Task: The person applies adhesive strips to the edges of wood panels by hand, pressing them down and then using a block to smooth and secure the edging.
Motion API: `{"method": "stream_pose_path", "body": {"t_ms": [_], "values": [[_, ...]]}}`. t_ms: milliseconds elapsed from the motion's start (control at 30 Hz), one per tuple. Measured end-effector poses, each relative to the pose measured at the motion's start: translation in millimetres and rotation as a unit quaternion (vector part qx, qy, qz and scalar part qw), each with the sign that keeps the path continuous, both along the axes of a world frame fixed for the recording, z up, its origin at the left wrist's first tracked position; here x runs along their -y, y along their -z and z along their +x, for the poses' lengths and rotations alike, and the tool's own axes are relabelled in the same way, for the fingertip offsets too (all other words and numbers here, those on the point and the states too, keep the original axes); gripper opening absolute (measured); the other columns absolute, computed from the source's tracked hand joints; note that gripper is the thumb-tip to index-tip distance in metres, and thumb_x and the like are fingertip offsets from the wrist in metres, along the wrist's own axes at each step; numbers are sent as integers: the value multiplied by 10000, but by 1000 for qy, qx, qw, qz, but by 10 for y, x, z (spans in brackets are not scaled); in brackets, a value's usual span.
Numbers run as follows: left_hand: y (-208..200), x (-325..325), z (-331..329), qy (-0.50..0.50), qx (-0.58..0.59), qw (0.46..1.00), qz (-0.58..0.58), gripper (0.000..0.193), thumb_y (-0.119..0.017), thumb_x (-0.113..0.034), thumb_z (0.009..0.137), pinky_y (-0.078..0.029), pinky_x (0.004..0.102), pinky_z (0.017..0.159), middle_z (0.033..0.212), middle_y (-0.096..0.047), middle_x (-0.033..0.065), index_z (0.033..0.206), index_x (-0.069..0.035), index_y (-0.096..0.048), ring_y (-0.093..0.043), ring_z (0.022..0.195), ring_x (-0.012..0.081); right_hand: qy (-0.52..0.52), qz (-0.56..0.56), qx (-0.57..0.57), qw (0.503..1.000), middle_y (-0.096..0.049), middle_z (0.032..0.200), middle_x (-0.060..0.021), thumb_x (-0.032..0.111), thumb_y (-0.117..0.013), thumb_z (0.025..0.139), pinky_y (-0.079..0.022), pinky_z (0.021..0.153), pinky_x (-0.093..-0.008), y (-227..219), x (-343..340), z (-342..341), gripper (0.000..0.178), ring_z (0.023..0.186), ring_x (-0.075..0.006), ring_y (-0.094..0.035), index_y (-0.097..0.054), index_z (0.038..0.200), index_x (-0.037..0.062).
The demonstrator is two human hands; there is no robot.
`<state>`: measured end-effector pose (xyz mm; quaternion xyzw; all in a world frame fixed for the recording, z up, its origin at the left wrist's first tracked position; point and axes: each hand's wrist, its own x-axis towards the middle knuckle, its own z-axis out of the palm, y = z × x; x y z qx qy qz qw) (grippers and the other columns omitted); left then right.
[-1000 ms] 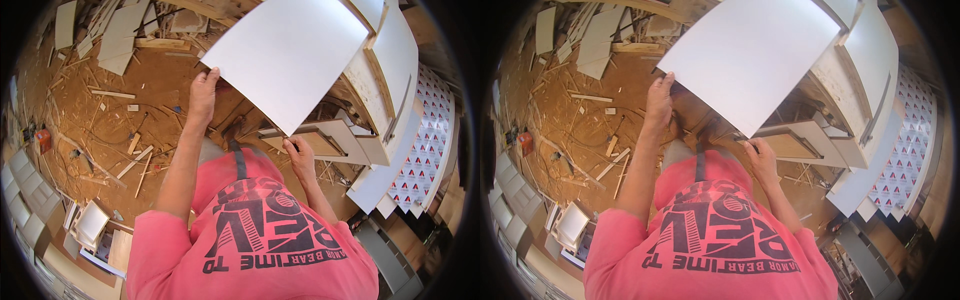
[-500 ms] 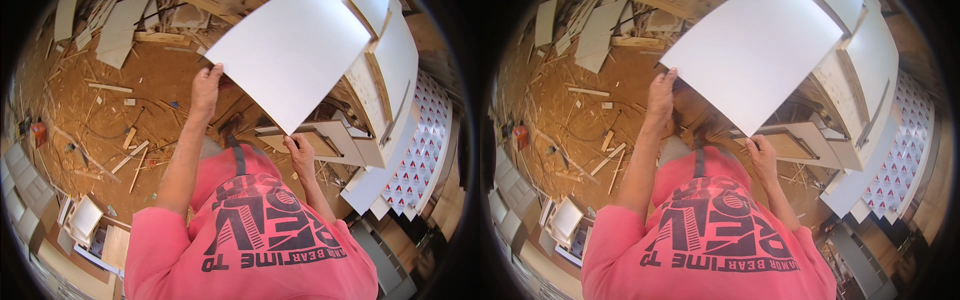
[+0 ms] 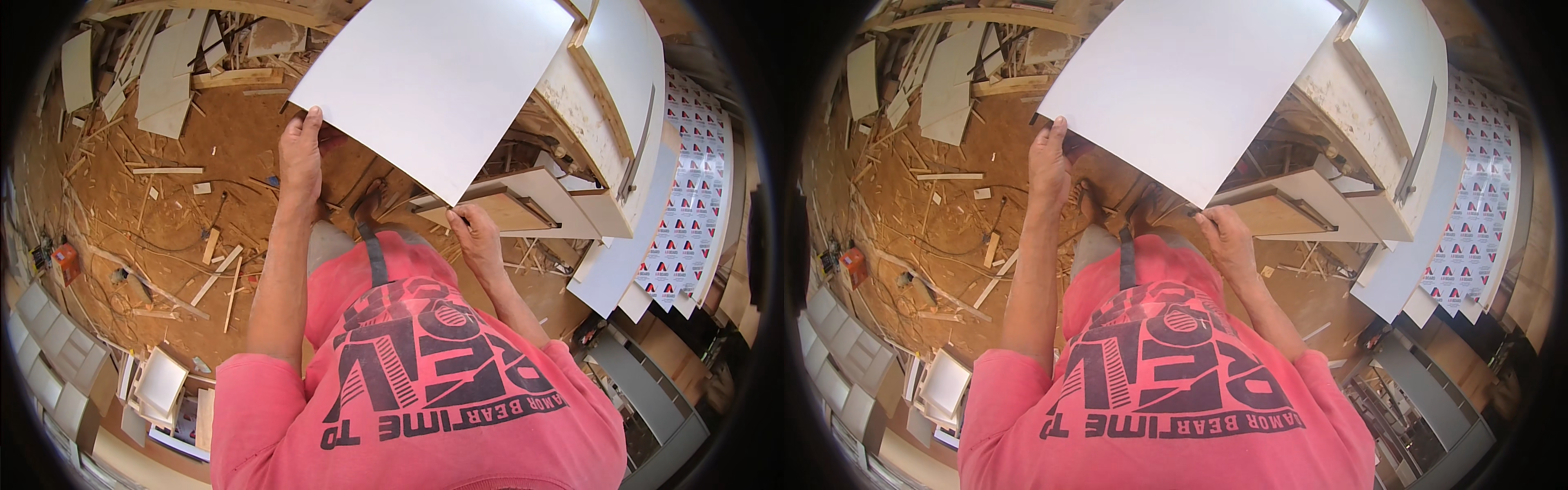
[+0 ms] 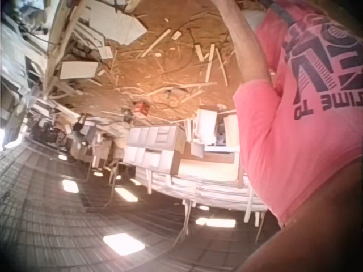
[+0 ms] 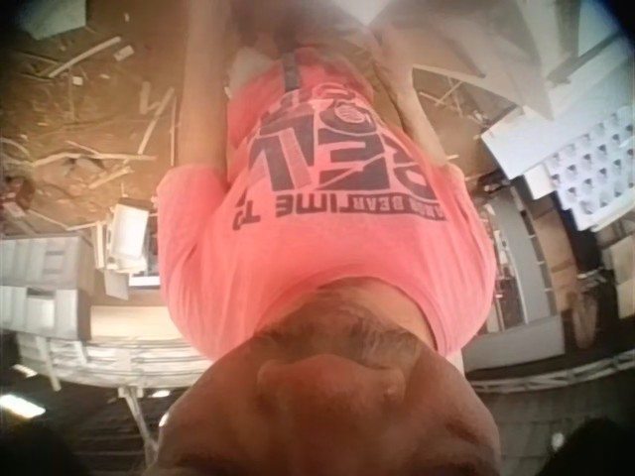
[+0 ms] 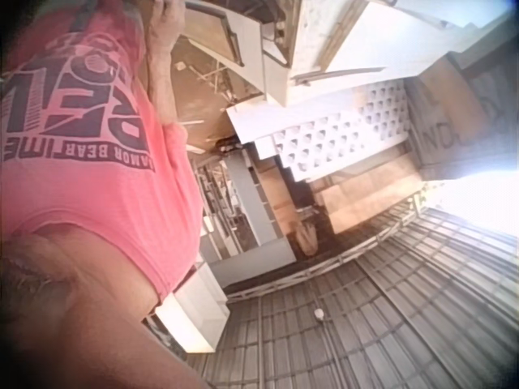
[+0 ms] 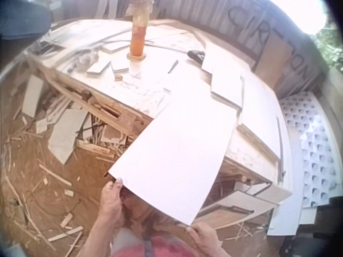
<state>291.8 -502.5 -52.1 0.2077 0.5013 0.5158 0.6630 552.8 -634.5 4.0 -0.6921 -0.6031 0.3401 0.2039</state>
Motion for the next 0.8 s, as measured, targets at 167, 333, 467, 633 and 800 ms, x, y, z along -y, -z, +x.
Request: {"method": "stream_pose_path", "body": {"t_ms": [167,333,467,633,800], "values": [[-19,-3,26,-5,-14,1000,-4,271,-493,-258,979,-540,330,761,948,-650,86,1058,-8,-562,-637,850,178,20,-22,-5,1000,-587,811,-120,151,-620,889,-454,649,-338,-47,-30,-11,142,720,-240,-574,-607,896,10],[-28,-8,42,-8,1,1000,-1,288,-486,-264,982,-538,331,793,978,-643,94,1076,1,-550,-637,871,178,14,-37,3,999,-598,828,-120,149,-613,892,-459,659,-334,-51,-62,32,144,728,-239,-585,-609,898,5],[-48,21,126,-57,-3,998,14,322,-481,-281,984,-534,332,834,1035,-628,100,1102,14,-532,-631,909,167,27,-32,-8,999,-609,829,-118,152,-617,890,-463,671,-333,-29,-62,1,150,725,-236,-587,-611,895,2],[37,77,112,-72,24,997,7,436,-535,-334,959,-476,299,870,1090,-587,80,1221,9,-478,-579,963,144,10,-7,11,1000,-608,801,-123,164,-621,891,-458,670,-335,32,-26,31,165,719,-235,-584,-611,894,-1],[14,160,-89,-78,-45,995,50,613,-591,-318,925,-497,324,839,1133,-548,122,1387,-15,-324,-572,966,176,20,-28,21,999,-594,782,-120,173,-613,899,-441,662,-329,14,-27,3,174,699,-220,-560,-609,891,-1]]}}
